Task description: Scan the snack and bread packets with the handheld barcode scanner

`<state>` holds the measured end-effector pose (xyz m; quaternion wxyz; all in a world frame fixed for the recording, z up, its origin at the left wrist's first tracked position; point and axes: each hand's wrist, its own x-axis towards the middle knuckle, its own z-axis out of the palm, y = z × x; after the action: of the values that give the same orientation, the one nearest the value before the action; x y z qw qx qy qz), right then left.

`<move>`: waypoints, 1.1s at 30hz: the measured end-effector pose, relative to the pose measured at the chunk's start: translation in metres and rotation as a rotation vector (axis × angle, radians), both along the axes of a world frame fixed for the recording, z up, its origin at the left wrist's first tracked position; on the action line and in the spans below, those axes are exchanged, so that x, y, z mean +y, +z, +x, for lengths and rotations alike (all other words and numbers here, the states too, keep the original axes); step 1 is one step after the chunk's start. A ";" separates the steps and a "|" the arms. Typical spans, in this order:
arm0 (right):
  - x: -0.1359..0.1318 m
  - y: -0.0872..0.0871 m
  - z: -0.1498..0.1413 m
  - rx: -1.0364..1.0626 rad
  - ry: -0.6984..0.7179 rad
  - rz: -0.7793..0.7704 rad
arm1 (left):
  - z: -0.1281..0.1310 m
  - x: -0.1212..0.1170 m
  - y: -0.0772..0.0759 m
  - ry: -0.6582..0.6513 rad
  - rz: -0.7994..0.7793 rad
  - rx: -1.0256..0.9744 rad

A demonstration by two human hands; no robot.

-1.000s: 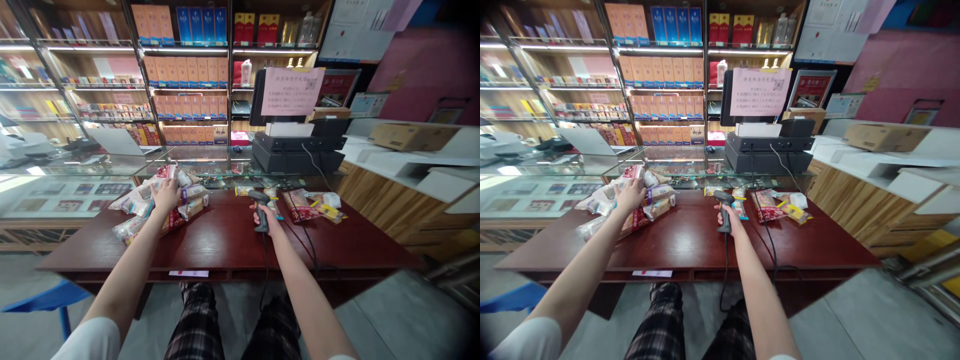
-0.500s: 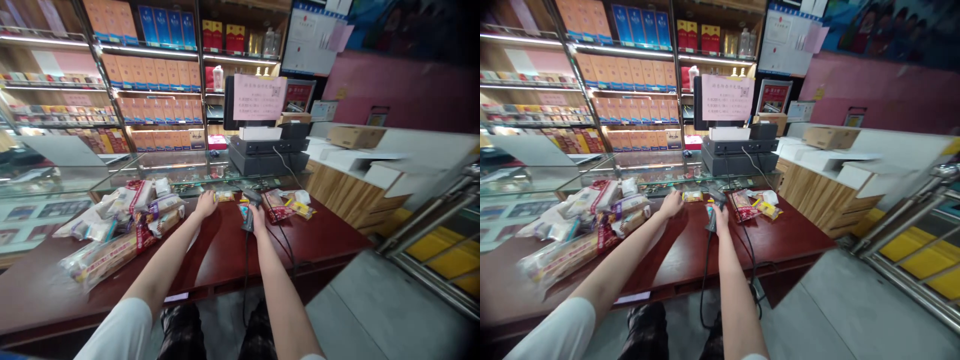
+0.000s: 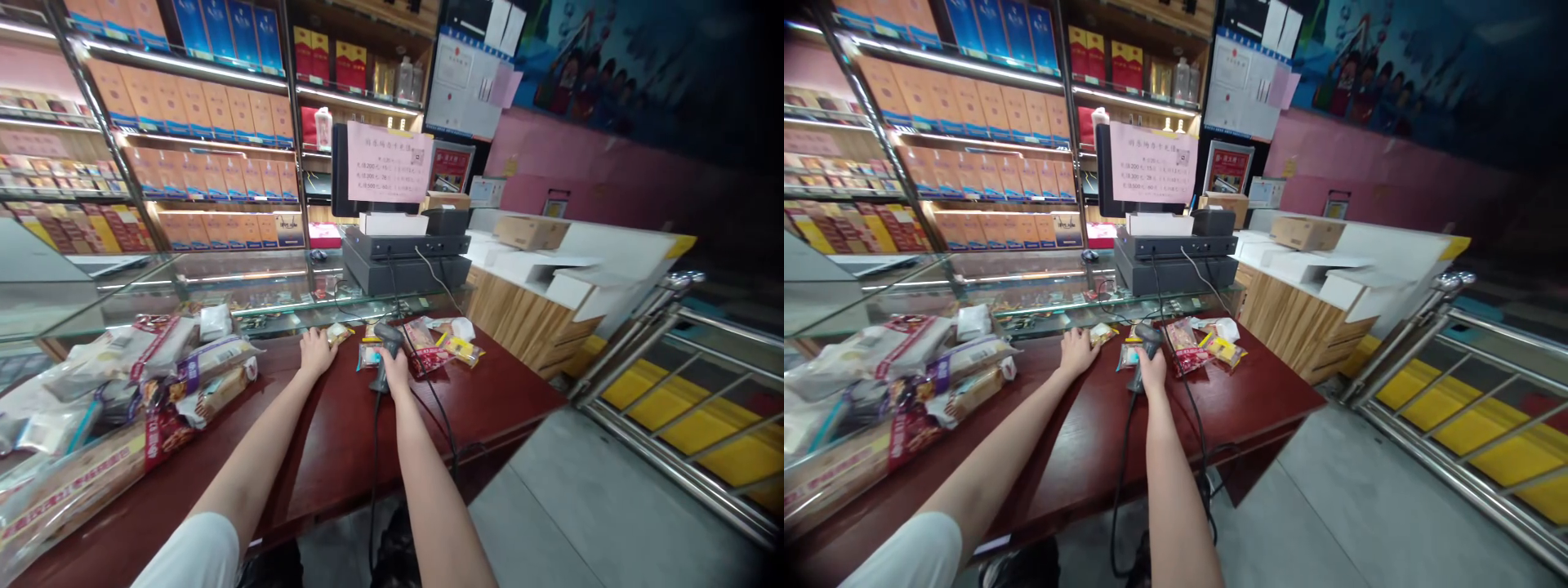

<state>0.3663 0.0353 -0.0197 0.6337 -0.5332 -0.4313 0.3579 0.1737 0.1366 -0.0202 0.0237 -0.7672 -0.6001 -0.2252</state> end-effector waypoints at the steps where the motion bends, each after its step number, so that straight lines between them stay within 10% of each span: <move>1: 0.001 -0.002 -0.001 -0.006 -0.047 -0.007 | 0.000 -0.002 0.000 0.028 0.016 -0.002; 13: -0.003 0.003 -0.021 0.099 0.003 -0.044 | -0.044 -0.017 0.007 -0.008 -0.134 -0.049; 17: -0.017 0.017 -0.028 0.150 0.033 0.076 | -0.078 -0.037 0.018 -0.043 0.033 -0.148; 26: -0.047 0.034 -0.044 0.385 0.573 0.040 | -0.103 -0.082 0.014 -0.305 0.299 -0.378; 33: -0.046 0.028 -0.063 0.308 0.649 -0.036 | -0.108 -0.073 -0.005 -0.240 0.336 -0.401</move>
<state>0.3037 -0.0109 0.0083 0.5351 -0.3196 -0.4712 0.6241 0.0657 0.0633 -0.0248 0.0047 -0.7583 -0.4520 -0.4698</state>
